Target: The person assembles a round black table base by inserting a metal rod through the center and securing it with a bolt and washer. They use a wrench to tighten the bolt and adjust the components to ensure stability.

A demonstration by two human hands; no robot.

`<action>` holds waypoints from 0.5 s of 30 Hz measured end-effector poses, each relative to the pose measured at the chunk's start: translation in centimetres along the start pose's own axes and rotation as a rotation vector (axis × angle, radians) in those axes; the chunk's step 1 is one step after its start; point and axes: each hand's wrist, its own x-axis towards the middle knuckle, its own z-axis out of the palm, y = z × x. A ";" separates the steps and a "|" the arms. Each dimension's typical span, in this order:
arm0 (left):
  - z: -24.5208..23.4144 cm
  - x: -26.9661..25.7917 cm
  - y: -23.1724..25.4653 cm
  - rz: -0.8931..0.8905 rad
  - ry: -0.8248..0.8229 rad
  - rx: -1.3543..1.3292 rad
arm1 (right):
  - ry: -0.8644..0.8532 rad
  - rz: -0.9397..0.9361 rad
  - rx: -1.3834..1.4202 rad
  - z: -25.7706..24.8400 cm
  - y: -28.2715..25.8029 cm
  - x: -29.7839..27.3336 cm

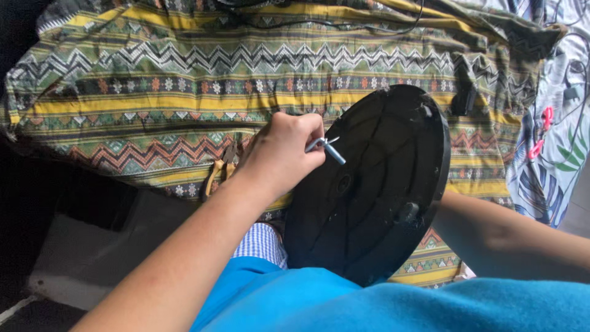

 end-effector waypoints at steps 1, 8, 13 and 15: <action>0.1 -0.2 -0.1 0.005 -0.011 0.001 | 0.001 -0.006 0.007 0.1 -0.2 -0.5; 0.9 -0.2 -1.0 -0.060 -0.053 -0.049 | 0.024 -0.025 0.125 1.2 -1.8 -4.8; 2.0 0.1 -1.8 -0.070 -0.022 -0.051 | 0.058 -0.102 0.377 -0.2 -5.2 -7.4; 2.7 0.0 -2.4 -0.070 -0.008 -0.045 | 0.034 -0.155 0.558 -1.8 -6.7 -8.7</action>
